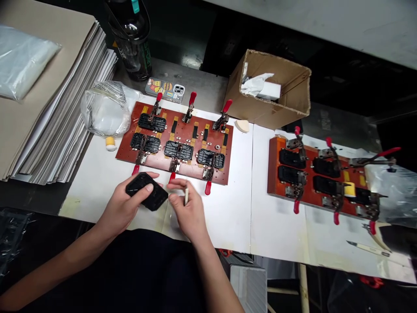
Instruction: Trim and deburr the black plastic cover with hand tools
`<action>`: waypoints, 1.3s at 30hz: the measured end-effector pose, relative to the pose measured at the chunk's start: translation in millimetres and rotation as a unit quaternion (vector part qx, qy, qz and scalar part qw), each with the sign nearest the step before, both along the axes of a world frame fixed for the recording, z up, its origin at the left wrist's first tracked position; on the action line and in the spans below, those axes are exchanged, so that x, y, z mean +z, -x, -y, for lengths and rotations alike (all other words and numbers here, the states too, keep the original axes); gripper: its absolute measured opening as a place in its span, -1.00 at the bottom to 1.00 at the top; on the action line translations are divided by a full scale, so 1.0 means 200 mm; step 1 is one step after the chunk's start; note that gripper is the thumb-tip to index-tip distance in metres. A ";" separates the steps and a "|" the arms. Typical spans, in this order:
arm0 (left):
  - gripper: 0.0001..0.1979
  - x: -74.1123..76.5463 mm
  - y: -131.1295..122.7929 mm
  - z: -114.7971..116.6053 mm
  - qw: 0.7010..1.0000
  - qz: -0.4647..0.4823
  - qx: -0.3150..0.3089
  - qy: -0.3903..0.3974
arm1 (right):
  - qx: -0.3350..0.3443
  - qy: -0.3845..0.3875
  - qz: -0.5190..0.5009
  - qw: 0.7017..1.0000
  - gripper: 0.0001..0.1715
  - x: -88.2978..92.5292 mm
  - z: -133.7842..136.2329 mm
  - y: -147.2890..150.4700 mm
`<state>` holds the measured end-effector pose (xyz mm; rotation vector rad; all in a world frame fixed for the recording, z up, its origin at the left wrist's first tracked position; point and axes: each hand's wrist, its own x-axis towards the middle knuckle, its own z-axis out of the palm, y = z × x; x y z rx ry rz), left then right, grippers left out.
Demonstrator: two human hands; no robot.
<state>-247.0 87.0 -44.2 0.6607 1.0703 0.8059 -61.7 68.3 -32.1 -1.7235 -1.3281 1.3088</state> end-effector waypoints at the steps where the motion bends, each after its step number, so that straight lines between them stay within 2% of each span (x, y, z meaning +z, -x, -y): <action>1: -0.59 -0.01 0.00 0.00 0.999 0.006 0.033 0.004 | 0.002 0.043 -0.049 0.998 -0.51 0.00 0.01 0.01; 3: -0.61 -0.02 0.01 0.00 0.999 0.000 0.046 -0.004 | -0.035 0.098 -0.092 0.990 -0.50 0.01 0.02 0.02; 4: -0.63 -0.02 0.01 0.00 1.000 -0.003 0.026 -0.011 | -0.063 0.098 -0.085 0.990 -0.50 0.02 0.01 0.02; 6: -0.64 -0.03 0.03 0.01 0.998 0.012 -0.056 -0.017 | -0.086 0.059 -0.025 0.994 -0.55 0.04 -0.01 0.00; 8: -0.57 -0.03 0.04 0.01 0.985 0.063 -0.163 -0.003 | -0.036 0.019 0.031 0.999 -0.66 0.07 -0.03 -0.02; 10: -0.56 -0.04 0.04 0.02 0.962 0.073 -0.265 -0.007 | 0.071 0.005 0.035 0.997 -0.77 0.11 -0.04 -0.02; 12: -0.70 -0.05 0.03 0.03 0.942 0.046 -0.330 -0.037 | 0.167 0.018 0.016 0.986 -0.80 0.13 -0.05 -0.01; 13: -0.75 -0.06 0.02 0.04 0.939 0.028 -0.340 -0.052 | 0.189 0.020 0.017 0.982 -0.79 0.14 -0.04 -0.01; 15: -0.74 -0.08 0.00 0.05 0.950 0.001 -0.304 -0.069 | 0.181 -0.001 0.054 0.982 -0.70 0.14 -0.03 -0.02; 17: -0.68 -0.09 -0.01 0.07 0.971 -0.029 -0.226 -0.078 | 0.136 -0.022 0.078 0.987 -0.68 0.13 -0.02 -0.03; 20: -0.65 -0.08 -0.01 0.08 0.983 -0.067 -0.140 -0.102 | 0.104 0.040 0.029 0.993 -0.57 0.13 0.03 0.01; 22: -0.65 -0.07 -0.01 0.06 0.982 -0.083 -0.113 -0.124 | 0.110 0.084 0.010 0.990 -0.50 0.15 0.07 0.08; 28: -0.62 -0.04 0.01 0.03 0.974 -0.119 -0.114 -0.153 | 0.135 0.069 0.124 0.981 -0.52 0.14 0.16 0.26; 33: -0.59 -0.07 0.02 0.03 0.968 -0.141 -0.105 -0.178 | 0.137 0.081 0.144 0.977 -0.47 0.11 0.15 0.28; 39: -0.57 -0.09 0.02 0.04 0.965 -0.156 -0.065 -0.200 | 0.128 0.087 0.148 0.977 -0.45 0.12 0.15 0.28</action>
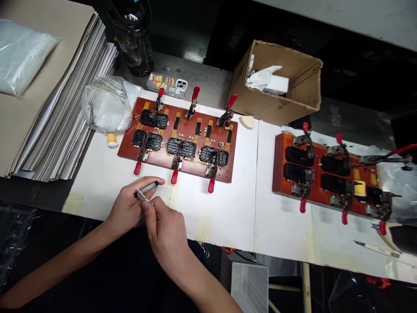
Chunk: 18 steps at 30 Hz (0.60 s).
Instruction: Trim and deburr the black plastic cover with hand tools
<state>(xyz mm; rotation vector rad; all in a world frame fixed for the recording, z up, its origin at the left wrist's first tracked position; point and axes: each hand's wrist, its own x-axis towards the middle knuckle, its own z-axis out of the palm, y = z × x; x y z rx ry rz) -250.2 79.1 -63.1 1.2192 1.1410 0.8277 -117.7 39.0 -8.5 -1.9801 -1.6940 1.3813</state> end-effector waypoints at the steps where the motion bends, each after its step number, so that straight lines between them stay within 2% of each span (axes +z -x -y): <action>1: -0.57 0.00 0.00 0.00 1.000 -0.001 0.007 -0.001 | -0.004 -0.003 0.000 1.000 -0.44 0.00 0.00 0.00; 4: -0.57 0.01 0.01 0.00 1.000 -0.010 0.019 -0.015 | -0.020 -0.012 0.009 1.000 -0.44 -0.01 -0.02 -0.04; 9: -0.72 0.00 0.01 -0.01 0.999 -0.023 0.025 -0.042 | -0.058 -0.029 0.013 0.998 -0.43 -0.02 -0.05 -0.10; 14: -0.56 -0.02 0.00 -0.01 1.000 -0.014 0.009 -0.003 | 0.001 -0.002 -0.020 1.000 -0.44 0.02 -0.05 -0.05; 18: -0.56 -0.02 -0.01 0.00 1.000 -0.015 0.003 -0.017 | 0.024 0.006 -0.006 1.000 -0.43 0.02 -0.05 -0.01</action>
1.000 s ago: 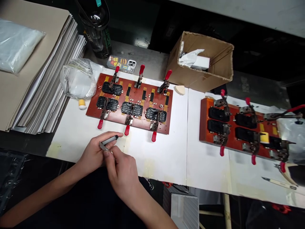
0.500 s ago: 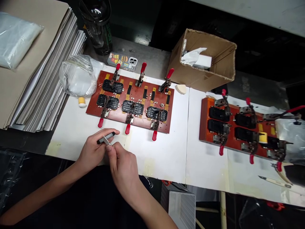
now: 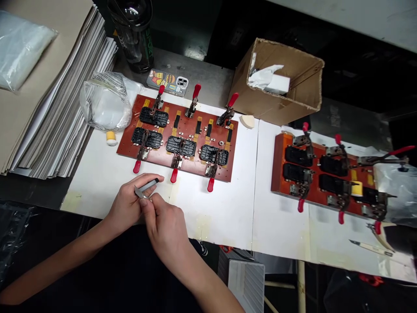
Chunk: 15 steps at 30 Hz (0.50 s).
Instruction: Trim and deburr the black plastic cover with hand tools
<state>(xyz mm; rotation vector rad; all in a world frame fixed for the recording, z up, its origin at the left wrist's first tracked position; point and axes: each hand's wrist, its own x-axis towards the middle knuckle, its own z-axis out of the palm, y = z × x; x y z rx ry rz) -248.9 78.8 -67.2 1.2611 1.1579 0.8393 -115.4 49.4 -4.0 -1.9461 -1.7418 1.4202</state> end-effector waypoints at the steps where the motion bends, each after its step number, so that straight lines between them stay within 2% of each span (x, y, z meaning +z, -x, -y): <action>1: -0.56 0.00 0.00 0.00 1.000 0.003 0.001 0.001 | -0.003 0.000 0.005 1.000 -0.42 0.00 0.00 0.00; 9: -0.47 0.02 -0.01 -0.01 1.000 0.009 0.007 -0.015 | -0.030 -0.022 0.019 0.999 -0.43 -0.02 -0.01 -0.05; 15: -0.57 0.03 -0.03 -0.01 0.999 0.025 0.002 0.020 | -0.009 -0.013 0.008 1.000 -0.43 -0.01 0.00 -0.04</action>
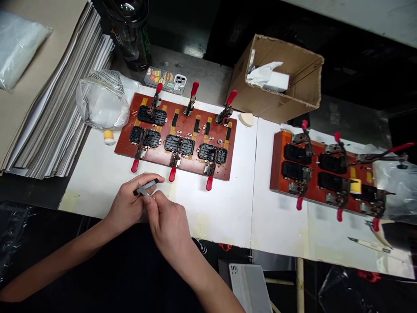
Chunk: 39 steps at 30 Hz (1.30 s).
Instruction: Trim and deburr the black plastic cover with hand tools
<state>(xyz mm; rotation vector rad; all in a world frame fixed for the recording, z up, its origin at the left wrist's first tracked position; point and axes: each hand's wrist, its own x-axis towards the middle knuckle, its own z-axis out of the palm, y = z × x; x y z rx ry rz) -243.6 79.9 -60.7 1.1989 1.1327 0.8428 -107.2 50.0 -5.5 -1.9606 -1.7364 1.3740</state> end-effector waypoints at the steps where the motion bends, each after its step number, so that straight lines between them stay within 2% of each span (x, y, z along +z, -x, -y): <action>1: -0.60 0.00 0.00 0.00 1.000 0.001 -0.003 0.003 | 0.006 0.004 -0.001 1.000 -0.42 0.00 0.00 0.00; 7: -0.66 0.00 -0.01 0.00 1.000 0.010 -0.009 0.018 | 0.002 0.009 0.007 1.000 -0.42 0.01 0.02 0.01; 12: -0.66 0.02 -0.01 0.00 0.999 0.021 -0.005 0.025 | -0.013 -0.023 0.013 1.000 -0.45 0.01 0.03 -0.02; 14: -0.72 0.03 -0.01 0.00 1.000 0.015 -0.001 0.006 | -0.043 -0.034 0.024 0.998 -0.44 -0.02 0.02 -0.07; 16: -0.76 0.04 -0.01 0.00 1.000 0.006 0.001 -0.020 | -0.106 -0.037 0.023 0.993 -0.42 -0.05 0.02 -0.13; 19: -0.76 0.05 -0.01 0.00 0.999 0.002 -0.001 -0.034 | -0.197 -0.017 -0.051 0.979 -0.41 -0.08 0.00 -0.20; 22: -0.71 0.03 -0.02 0.01 0.999 -0.009 -0.006 -0.033 | -0.206 -0.039 -0.117 0.971 -0.53 -0.08 -0.02 -0.19; 23: -0.67 0.02 -0.03 0.01 0.998 -0.025 -0.009 -0.053 | -0.204 -0.056 -0.126 0.969 -0.55 -0.07 -0.04 -0.17; 25: -0.54 -0.02 -0.04 0.03 0.984 -0.084 -0.013 -0.153 | -0.210 -0.067 -0.155 0.963 -0.51 -0.06 -0.06 -0.13; 28: -0.33 -0.07 -0.03 0.04 0.927 -0.193 -0.025 -0.321 | -0.231 0.038 -0.272 0.933 -0.46 -0.06 -0.10 -0.10; 29: -0.27 -0.08 -0.03 0.04 0.913 -0.215 -0.032 -0.345 | -0.239 0.081 -0.314 0.915 -0.46 -0.06 -0.10 -0.10; 31: -0.19 -0.08 -0.01 0.05 0.903 -0.238 -0.035 -0.357 | -0.253 0.131 -0.359 0.889 -0.46 -0.08 -0.10 -0.12; 33: -0.15 -0.07 0.02 0.07 0.909 -0.245 0.001 -0.337 | -0.259 0.130 -0.349 0.891 -0.47 -0.10 -0.08 -0.14; 35: -0.19 -0.04 0.06 0.10 0.945 -0.203 0.069 -0.248 | -0.265 0.114 -0.321 0.902 -0.48 -0.12 -0.04 -0.15; 37: -0.32 -0.02 0.09 0.13 0.989 -0.082 0.110 -0.061 | -0.268 0.107 -0.311 0.906 -0.50 -0.15 0.01 -0.15; 38: -0.38 -0.02 0.10 0.15 0.994 -0.012 0.101 0.048 | -0.256 0.107 -0.305 0.911 -0.51 -0.16 0.03 -0.14; 39: -0.41 -0.02 0.11 0.16 0.986 0.048 0.081 0.135 | -0.232 0.107 -0.294 0.921 -0.54 -0.17 0.05 -0.14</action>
